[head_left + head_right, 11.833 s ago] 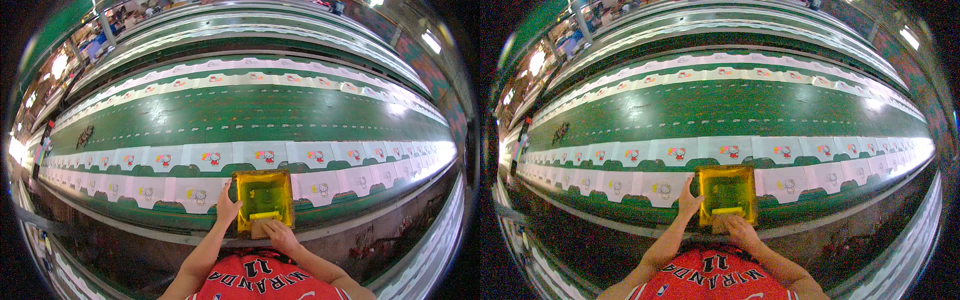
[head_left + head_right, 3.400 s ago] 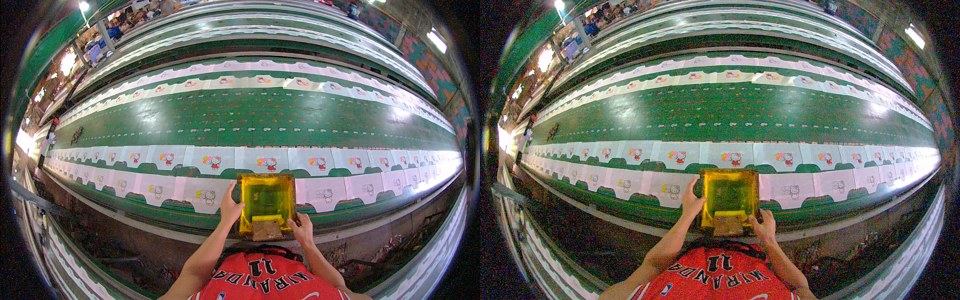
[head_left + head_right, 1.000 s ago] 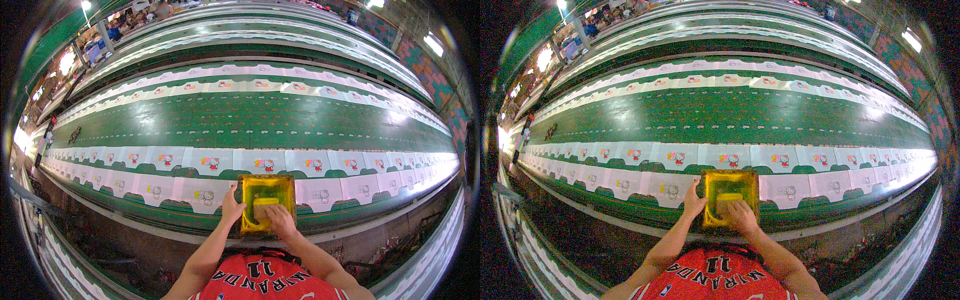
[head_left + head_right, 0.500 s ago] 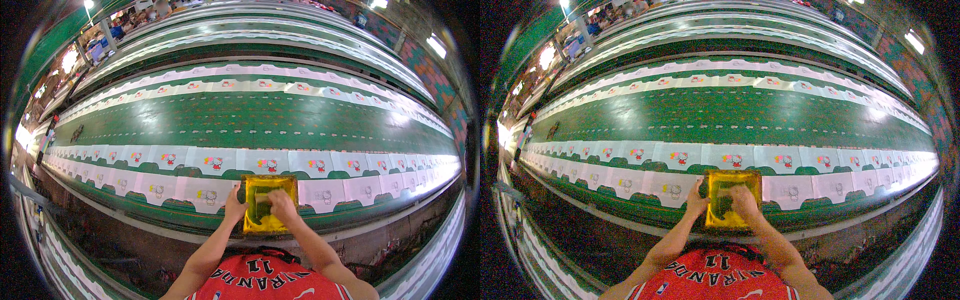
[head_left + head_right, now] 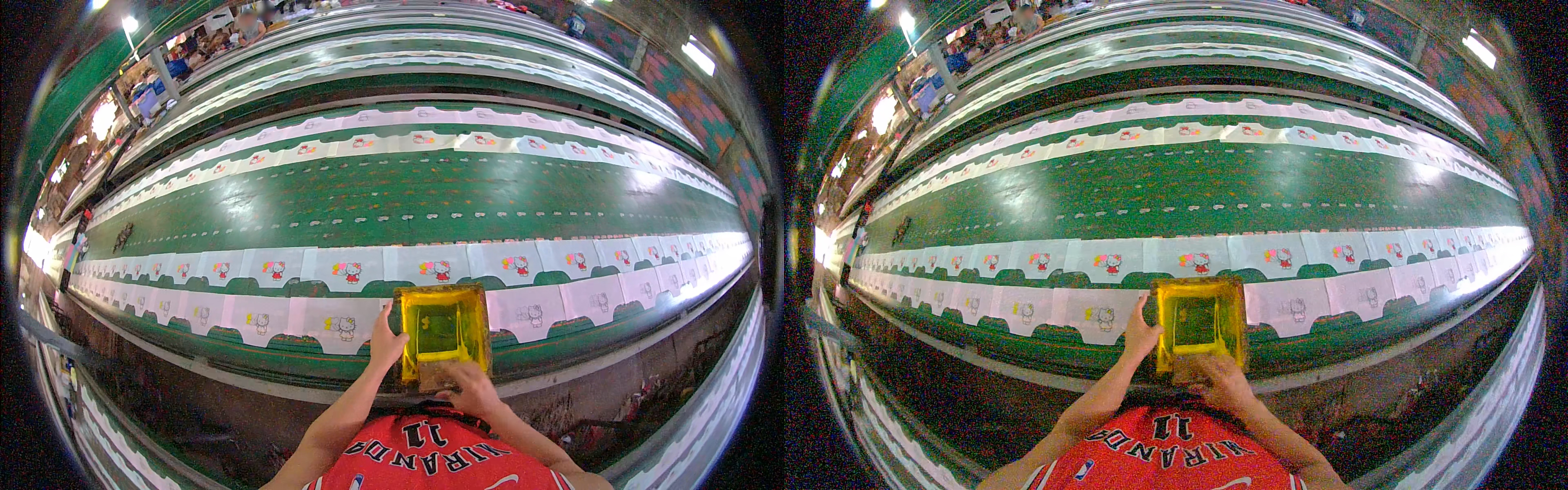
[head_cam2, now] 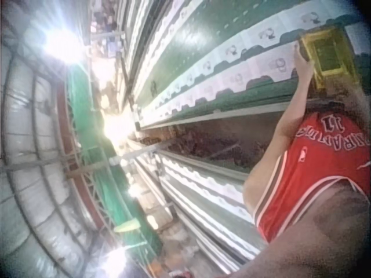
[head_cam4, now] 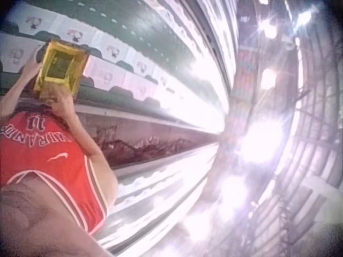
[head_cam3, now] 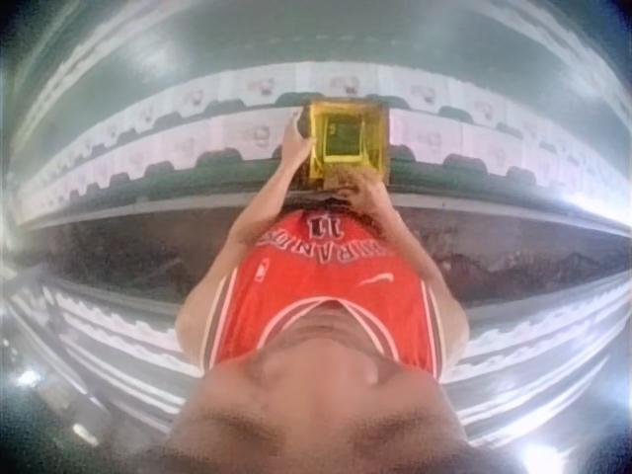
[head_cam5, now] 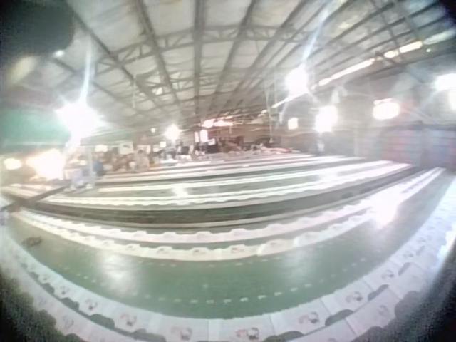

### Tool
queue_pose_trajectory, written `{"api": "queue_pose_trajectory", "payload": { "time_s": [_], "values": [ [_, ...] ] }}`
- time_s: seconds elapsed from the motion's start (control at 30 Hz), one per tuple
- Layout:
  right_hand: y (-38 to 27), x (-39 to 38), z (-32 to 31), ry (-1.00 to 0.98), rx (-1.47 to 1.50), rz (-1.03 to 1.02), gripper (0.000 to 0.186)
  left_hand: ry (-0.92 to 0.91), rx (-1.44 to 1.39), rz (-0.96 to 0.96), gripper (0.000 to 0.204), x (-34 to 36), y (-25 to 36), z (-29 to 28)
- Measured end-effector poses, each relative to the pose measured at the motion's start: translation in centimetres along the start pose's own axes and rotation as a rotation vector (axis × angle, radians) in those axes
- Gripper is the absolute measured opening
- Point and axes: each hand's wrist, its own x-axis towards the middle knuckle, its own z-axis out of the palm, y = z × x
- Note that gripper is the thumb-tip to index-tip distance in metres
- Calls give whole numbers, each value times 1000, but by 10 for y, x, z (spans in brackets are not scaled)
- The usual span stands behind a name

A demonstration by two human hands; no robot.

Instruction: The person uses a yellow squeegee to press ink through a screen onto a long strip of fabric with a repeating cartoon pattern. The person repeatedly wipes the squeegee and repositions it along the moving fabric, maintaining consistent pressure and alignment.

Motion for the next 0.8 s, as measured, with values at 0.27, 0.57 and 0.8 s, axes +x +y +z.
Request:
{"api": "queue_pose_trajectory", "payload": {
  "time_s": [0.27,0.57,0.8],
  "values": [
    [70,5,15,333,59,736,53,24,-23,42,85,-1,5,1],
    [46,14,6,350,156,612,57,122,-142,70,83,-11,31,-37],
    [20,25,22,330,178,513,52,155,-101,-37,83,-22,28,-75]
  ]
}}
